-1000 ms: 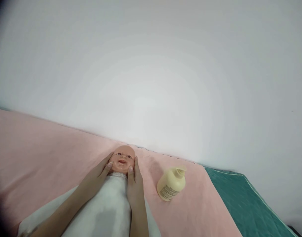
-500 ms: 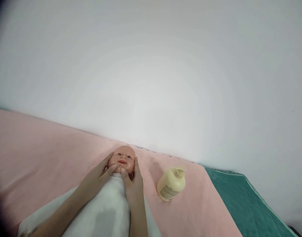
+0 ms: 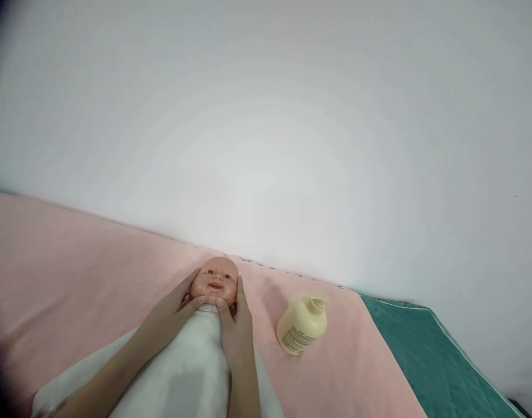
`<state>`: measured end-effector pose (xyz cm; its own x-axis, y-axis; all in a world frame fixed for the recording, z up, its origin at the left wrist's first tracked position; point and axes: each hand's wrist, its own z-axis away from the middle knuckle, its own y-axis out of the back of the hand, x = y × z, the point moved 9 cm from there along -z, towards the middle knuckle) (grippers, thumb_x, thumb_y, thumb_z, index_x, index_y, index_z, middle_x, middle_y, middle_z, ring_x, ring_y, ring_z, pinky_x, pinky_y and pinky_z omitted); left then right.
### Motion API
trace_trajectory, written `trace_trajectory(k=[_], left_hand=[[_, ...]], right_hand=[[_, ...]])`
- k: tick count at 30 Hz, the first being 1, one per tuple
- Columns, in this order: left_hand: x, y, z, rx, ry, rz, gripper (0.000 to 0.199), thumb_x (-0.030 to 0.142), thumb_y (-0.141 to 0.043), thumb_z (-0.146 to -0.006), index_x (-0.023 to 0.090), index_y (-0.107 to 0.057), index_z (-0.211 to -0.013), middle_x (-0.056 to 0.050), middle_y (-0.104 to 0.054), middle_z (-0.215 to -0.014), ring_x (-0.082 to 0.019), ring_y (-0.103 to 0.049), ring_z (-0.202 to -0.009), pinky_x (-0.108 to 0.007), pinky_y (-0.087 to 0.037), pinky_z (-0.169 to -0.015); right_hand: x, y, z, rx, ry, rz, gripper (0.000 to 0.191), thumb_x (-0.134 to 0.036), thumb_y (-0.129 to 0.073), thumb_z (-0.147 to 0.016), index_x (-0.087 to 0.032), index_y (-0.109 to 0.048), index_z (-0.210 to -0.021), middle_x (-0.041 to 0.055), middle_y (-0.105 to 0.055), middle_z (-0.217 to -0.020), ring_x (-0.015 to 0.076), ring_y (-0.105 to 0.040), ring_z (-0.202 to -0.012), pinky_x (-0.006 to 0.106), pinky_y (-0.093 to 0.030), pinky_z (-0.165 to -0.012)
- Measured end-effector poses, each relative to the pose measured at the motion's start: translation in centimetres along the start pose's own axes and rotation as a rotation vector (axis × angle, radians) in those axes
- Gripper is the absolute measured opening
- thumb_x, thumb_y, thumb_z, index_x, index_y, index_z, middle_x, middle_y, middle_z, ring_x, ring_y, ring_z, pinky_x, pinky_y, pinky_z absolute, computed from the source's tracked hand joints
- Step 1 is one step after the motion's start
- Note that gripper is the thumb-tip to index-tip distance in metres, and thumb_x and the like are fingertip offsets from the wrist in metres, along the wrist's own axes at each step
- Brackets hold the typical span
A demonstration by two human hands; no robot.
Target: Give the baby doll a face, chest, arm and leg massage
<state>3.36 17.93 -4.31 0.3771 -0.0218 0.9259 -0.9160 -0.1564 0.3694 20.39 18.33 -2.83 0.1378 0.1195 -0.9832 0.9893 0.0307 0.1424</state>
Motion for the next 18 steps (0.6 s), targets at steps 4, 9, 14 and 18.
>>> trace_trajectory(k=[4,9,14,18], left_hand=[[0.37,0.04,0.07,0.001,-0.009,-0.035,0.068,0.052,-0.043,-0.087,0.024,-0.03,-0.147,-0.006,-0.041,-0.148,-0.028,-0.043,-0.132,-0.045,-0.036,-0.107],[0.66,-0.06,0.19,-0.018,-0.009,-0.018,0.065,0.055,-0.033,-0.091,0.024,-0.027,-0.147,-0.004,-0.036,-0.151,-0.027,-0.038,-0.136,-0.047,-0.027,-0.113],[0.52,-0.01,0.17,-0.007,-0.009,-0.025,0.064,0.056,-0.026,-0.093,0.023,-0.028,-0.147,-0.004,-0.032,-0.153,-0.026,-0.034,-0.138,-0.046,-0.022,-0.115],[0.43,-0.05,0.2,-0.015,0.002,0.015,0.063,0.056,-0.024,-0.093,0.023,-0.028,-0.147,-0.002,-0.033,-0.153,-0.023,-0.032,-0.139,-0.044,-0.023,-0.115]], right_hand=[[0.48,0.16,-0.16,-0.005,-0.01,0.009,0.075,-0.056,-0.057,-0.087,-0.024,-0.029,-0.149,0.0052,-0.039,-0.147,0.026,-0.036,-0.134,0.042,-0.032,-0.11],[0.38,0.47,-0.24,0.035,0.02,0.028,0.074,-0.062,-0.051,-0.088,-0.022,-0.032,-0.148,0.0051,-0.036,-0.148,0.0253,-0.032,-0.137,0.043,-0.027,-0.112],[0.01,0.43,-0.19,0.03,0.019,0.044,0.074,-0.065,-0.045,-0.089,-0.022,-0.031,-0.148,0.0045,-0.035,-0.149,0.023,-0.03,-0.138,0.04,-0.024,-0.114],[-0.03,0.51,-0.19,0.042,0.029,0.036,0.074,-0.067,-0.043,-0.089,-0.021,-0.034,-0.146,0.0049,-0.036,-0.149,0.0231,-0.03,-0.138,0.04,-0.025,-0.113]])
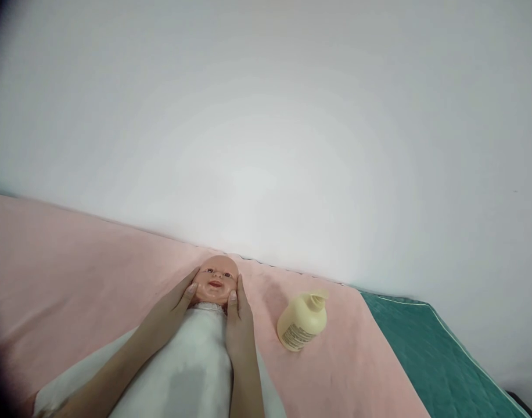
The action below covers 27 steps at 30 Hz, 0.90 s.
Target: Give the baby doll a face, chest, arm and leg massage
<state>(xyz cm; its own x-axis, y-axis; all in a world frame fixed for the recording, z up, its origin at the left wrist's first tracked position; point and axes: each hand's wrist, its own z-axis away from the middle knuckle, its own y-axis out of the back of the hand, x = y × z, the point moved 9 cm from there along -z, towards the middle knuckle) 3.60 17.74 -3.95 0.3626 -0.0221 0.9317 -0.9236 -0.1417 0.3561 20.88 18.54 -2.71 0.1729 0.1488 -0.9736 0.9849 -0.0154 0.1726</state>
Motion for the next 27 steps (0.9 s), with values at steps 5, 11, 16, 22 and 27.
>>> trace_trajectory(k=[5,11,16,22,27], left_hand=[[-0.4,0.0,-0.1,0.012,0.008,0.008,0.064,0.057,-0.023,-0.093,0.024,-0.03,-0.147,-0.001,-0.033,-0.153,-0.023,-0.031,-0.14,-0.044,-0.024,-0.115],[-0.6,0.0,-0.3,0.021,0.002,0.006,0.065,0.059,-0.023,-0.093,0.024,-0.031,-0.147,-0.003,-0.035,-0.151,-0.025,-0.033,-0.139,-0.044,-0.027,-0.114],[-0.4,0.0,-0.3,0.01,-0.013,0.017,0.066,0.059,-0.025,-0.092,0.024,-0.031,-0.147,-0.004,-0.036,-0.151,-0.025,-0.035,-0.138,-0.044,-0.028,-0.113],[-0.2,0.2,-0.2,0.019,-0.015,-0.026,0.067,0.059,-0.026,-0.092,0.022,-0.031,-0.147,-0.006,-0.033,-0.152,-0.027,-0.034,-0.138,-0.046,-0.03,-0.112],[0.1,0.0,-0.2,-0.008,-0.022,-0.043,0.068,0.06,-0.028,-0.091,0.023,-0.028,-0.148,-0.007,-0.036,-0.151,-0.028,-0.037,-0.136,-0.048,-0.029,-0.112]], right_hand=[[0.4,0.0,-0.2,0.016,0.007,-0.028,0.076,-0.069,-0.042,-0.088,-0.02,-0.035,-0.146,0.0058,-0.038,-0.148,0.0236,-0.031,-0.137,0.039,-0.026,-0.113],[0.6,-0.1,-0.1,0.004,-0.001,-0.059,0.074,-0.068,-0.042,-0.089,-0.021,-0.036,-0.146,0.0041,-0.036,-0.149,0.0232,-0.031,-0.137,0.038,-0.026,-0.113],[0.4,0.0,-0.2,0.005,0.009,-0.034,0.075,-0.069,-0.043,-0.088,-0.021,-0.037,-0.145,0.0037,-0.036,-0.149,0.0228,-0.03,-0.137,0.038,-0.026,-0.113],[0.3,0.1,-0.2,0.019,-0.012,-0.024,0.074,-0.068,-0.044,-0.088,-0.021,-0.038,-0.145,0.0033,-0.037,-0.148,0.0231,-0.03,-0.138,0.037,-0.026,-0.113],[-0.7,-0.1,0.4,-0.005,-0.009,0.019,0.073,-0.065,-0.043,-0.09,-0.019,-0.034,-0.147,0.0047,-0.035,-0.149,0.0236,-0.03,-0.138,0.039,-0.024,-0.114]])
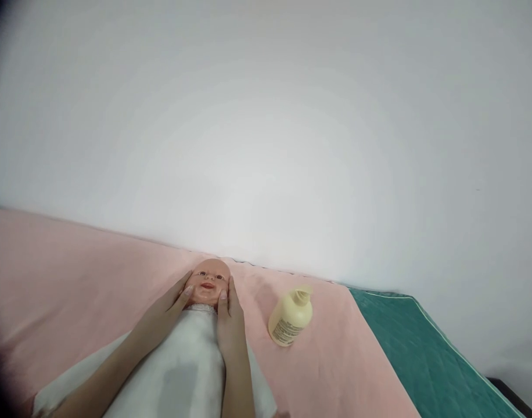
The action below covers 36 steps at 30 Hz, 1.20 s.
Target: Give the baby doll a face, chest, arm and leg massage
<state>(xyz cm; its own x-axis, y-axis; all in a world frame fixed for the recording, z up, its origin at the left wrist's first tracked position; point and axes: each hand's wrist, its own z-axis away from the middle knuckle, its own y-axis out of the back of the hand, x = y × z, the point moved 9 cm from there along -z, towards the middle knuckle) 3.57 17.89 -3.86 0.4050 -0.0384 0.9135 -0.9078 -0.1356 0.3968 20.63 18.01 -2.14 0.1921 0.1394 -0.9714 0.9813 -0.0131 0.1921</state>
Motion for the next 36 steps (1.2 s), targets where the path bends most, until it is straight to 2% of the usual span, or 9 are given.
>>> trace_trajectory(k=[5,10,13,15,17,20,24,29,36], left_hand=[[0.5,0.8,0.2,0.045,-0.008,-0.09,0.074,0.06,-0.025,-0.091,0.014,-0.023,-0.149,-0.013,-0.033,-0.152,-0.03,-0.034,-0.138,-0.048,-0.031,-0.111],[4.8,3.8,2.1,0.236,-0.186,-0.306,0.069,0.059,-0.036,-0.088,0.021,-0.03,-0.146,-0.01,-0.038,-0.149,-0.032,-0.035,-0.136,-0.047,-0.037,-0.104],[7.7,4.1,3.7,0.177,-0.205,-0.294,0.046,0.059,-0.034,-0.089,0.026,-0.059,-0.109,-0.005,-0.065,-0.112,-0.026,-0.059,-0.103,-0.034,-0.048,-0.078],[9.9,3.8,4.5,0.128,-0.225,-0.291,0.042,0.058,-0.033,-0.089,0.024,-0.053,-0.074,0.0,-0.061,-0.075,-0.02,-0.058,-0.073,-0.028,-0.043,-0.061],[12.1,3.4,4.7,0.119,-0.255,-0.294,0.044,0.057,-0.035,-0.088,0.023,-0.037,-0.06,0.003,-0.044,-0.056,-0.016,-0.047,-0.056,-0.026,-0.035,-0.052],[15.0,0.8,3.7,0.009,-0.283,-0.171,0.042,0.051,-0.037,-0.088,0.023,-0.031,-0.057,0.003,-0.042,-0.053,-0.015,-0.044,-0.052,-0.026,-0.031,-0.05],[18.0,-5.4,1.6,-0.163,-0.309,-0.074,0.041,0.047,-0.034,-0.087,0.022,-0.043,-0.056,0.001,-0.054,-0.057,-0.015,-0.052,-0.055,-0.027,-0.039,-0.056],[20.1,-11.9,0.3,-0.158,-0.314,-0.117,0.043,0.048,-0.028,-0.09,0.022,-0.04,-0.057,0.0,-0.051,-0.056,-0.016,-0.05,-0.053,-0.029,-0.036,-0.056],[20.1,-14.8,-0.2,-0.061,-0.274,-0.12,0.04,0.038,-0.027,-0.094,0.021,-0.045,-0.062,-0.001,-0.05,-0.06,-0.016,-0.047,-0.057,-0.029,-0.028,-0.056]], right_hand=[[-3.1,1.7,1.2,0.028,0.032,0.177,0.057,-0.05,-0.054,-0.089,-0.022,-0.049,-0.139,0.0024,-0.031,-0.151,0.0285,-0.016,-0.142,0.047,-0.013,-0.116],[-8.8,7.8,3.0,0.142,0.214,0.076,0.041,-0.044,-0.043,-0.092,-0.025,-0.061,-0.124,0.0053,-0.058,-0.129,0.0265,-0.055,-0.114,0.044,-0.041,-0.1],[-9.8,12.8,4.4,0.302,0.221,-0.008,0.04,-0.046,-0.041,-0.093,-0.025,-0.063,-0.118,0.0055,-0.061,-0.123,0.0218,-0.064,-0.087,0.04,-0.049,-0.085],[-9.3,15.3,5.0,0.388,0.181,-0.018,0.038,-0.045,-0.041,-0.093,-0.025,-0.063,-0.116,0.0063,-0.062,-0.121,0.0209,-0.064,-0.082,0.039,-0.048,-0.083],[-8.5,16.3,5.1,0.409,0.141,-0.04,0.037,-0.043,-0.041,-0.092,-0.024,-0.062,-0.116,0.0065,-0.063,-0.118,0.021,-0.063,-0.083,0.038,-0.047,-0.083],[-7.9,16.2,5.0,0.386,0.126,-0.082,0.037,-0.042,-0.04,-0.092,-0.025,-0.061,-0.117,0.0054,-0.064,-0.116,0.0203,-0.062,-0.084,0.037,-0.046,-0.084],[-7.9,15.7,5.0,0.39,0.105,-0.052,0.038,-0.04,-0.037,-0.092,-0.026,-0.059,-0.121,0.0044,-0.063,-0.118,0.0211,-0.062,-0.088,0.038,-0.045,-0.086],[-8.3,15.4,5.2,0.382,0.125,0.002,0.042,-0.038,-0.036,-0.091,-0.027,-0.054,-0.128,0.0039,-0.056,-0.131,0.024,-0.061,-0.099,0.038,-0.047,-0.086],[-8.7,15.0,5.2,0.365,0.106,0.014,0.042,-0.034,-0.032,-0.093,-0.026,-0.052,-0.129,0.0031,-0.053,-0.135,0.0215,-0.051,-0.121,0.034,-0.045,-0.092]])
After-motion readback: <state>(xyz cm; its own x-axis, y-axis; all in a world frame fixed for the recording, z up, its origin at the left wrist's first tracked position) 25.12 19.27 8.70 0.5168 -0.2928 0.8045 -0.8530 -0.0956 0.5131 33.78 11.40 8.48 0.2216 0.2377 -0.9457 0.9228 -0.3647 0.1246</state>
